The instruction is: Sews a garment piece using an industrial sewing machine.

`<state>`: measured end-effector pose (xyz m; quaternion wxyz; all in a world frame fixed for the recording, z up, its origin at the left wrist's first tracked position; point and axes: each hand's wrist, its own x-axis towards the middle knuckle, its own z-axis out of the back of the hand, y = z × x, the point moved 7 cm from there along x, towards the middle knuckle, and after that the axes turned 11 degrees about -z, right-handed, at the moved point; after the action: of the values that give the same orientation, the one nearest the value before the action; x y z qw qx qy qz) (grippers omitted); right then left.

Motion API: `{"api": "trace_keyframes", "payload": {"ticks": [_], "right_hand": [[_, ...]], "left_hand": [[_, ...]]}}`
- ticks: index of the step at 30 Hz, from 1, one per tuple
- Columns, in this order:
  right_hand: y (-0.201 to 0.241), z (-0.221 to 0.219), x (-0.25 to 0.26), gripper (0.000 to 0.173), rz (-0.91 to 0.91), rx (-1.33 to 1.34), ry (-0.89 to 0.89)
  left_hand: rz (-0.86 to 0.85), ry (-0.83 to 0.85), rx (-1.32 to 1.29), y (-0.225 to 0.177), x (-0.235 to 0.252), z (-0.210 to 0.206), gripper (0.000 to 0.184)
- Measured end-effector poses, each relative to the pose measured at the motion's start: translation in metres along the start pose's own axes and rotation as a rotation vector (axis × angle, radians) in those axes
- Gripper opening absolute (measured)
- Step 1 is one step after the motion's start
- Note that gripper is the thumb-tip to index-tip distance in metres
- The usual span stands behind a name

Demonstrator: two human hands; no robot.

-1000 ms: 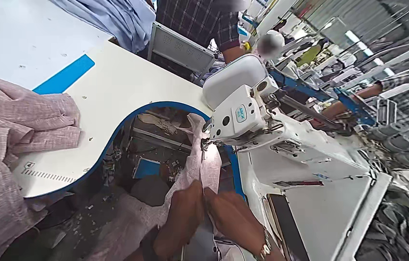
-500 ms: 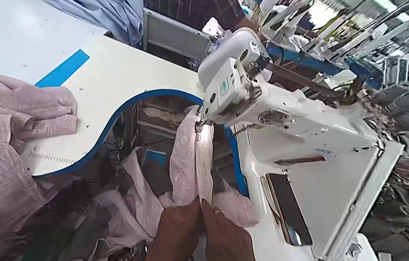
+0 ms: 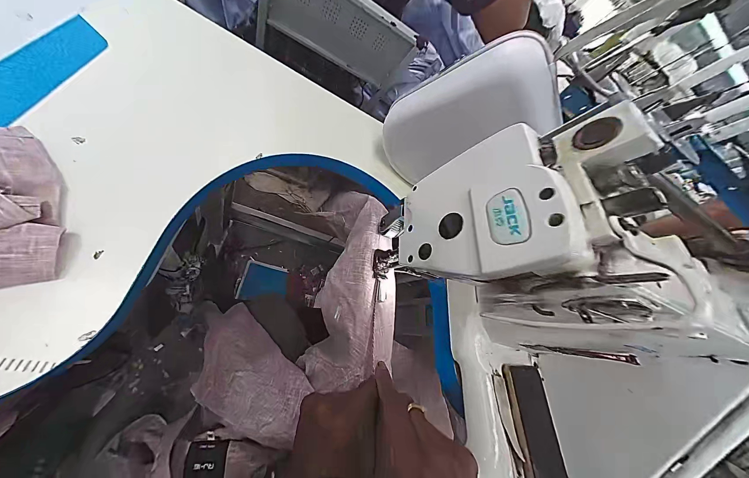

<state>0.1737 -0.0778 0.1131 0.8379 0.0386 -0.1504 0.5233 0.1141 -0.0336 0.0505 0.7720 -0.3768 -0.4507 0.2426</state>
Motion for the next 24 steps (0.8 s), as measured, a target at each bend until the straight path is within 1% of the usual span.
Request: {"api": "trace_keyframes", "payload": {"ticks": [2,4,6,8,10,11,13,14,17,19,20,22,24], "right_hand": [[-0.001,0.002,0.004,0.025,-0.033,0.015,0.012],[-0.002,0.012,0.002,0.023,-0.071,0.035,0.075],[0.000,0.017,-0.003,0.022,-0.070,0.026,0.114],[0.008,0.015,-0.006,0.020,-0.026,-0.006,0.117],[0.015,0.009,-0.003,0.016,0.027,-0.030,0.087],[0.018,0.007,-0.001,0.015,0.048,-0.045,0.069],[0.021,0.003,0.002,0.014,0.071,-0.060,0.026],[0.020,0.000,0.005,0.014,0.074,-0.057,-0.017],[0.011,-0.012,0.014,0.020,0.056,0.000,-0.214],[-0.004,-0.016,0.006,0.021,0.022,0.054,-0.259],[-0.015,-0.011,-0.004,0.021,0.001,0.070,-0.215],[-0.042,0.009,-0.026,0.019,-0.006,0.096,-0.059],[-0.082,0.026,-0.038,0.017,0.044,0.034,0.038]], "left_hand": [[0.029,0.005,-0.003,0.002,0.004,0.000,0.023],[0.105,0.072,-0.044,-0.005,0.005,0.008,0.025],[0.125,0.118,-0.134,-0.001,-0.001,0.007,0.022],[0.106,0.171,-0.375,0.021,-0.003,-0.002,0.023],[0.151,0.252,-0.686,0.044,0.006,-0.012,0.028],[0.182,0.272,-0.800,0.052,0.009,-0.015,0.029],[0.216,0.248,-0.939,0.059,0.015,-0.021,0.030],[0.217,0.220,-0.966,0.061,0.019,-0.024,0.030],[0.201,0.088,-0.888,0.065,0.030,-0.028,0.029],[0.218,0.019,-0.717,0.061,0.026,-0.022,0.024],[0.219,0.013,-0.571,0.056,0.018,-0.013,0.023],[0.232,-0.017,-0.323,0.057,-0.006,0.016,0.023],[0.234,-0.037,-0.209,0.076,-0.034,0.044,0.022]]}}
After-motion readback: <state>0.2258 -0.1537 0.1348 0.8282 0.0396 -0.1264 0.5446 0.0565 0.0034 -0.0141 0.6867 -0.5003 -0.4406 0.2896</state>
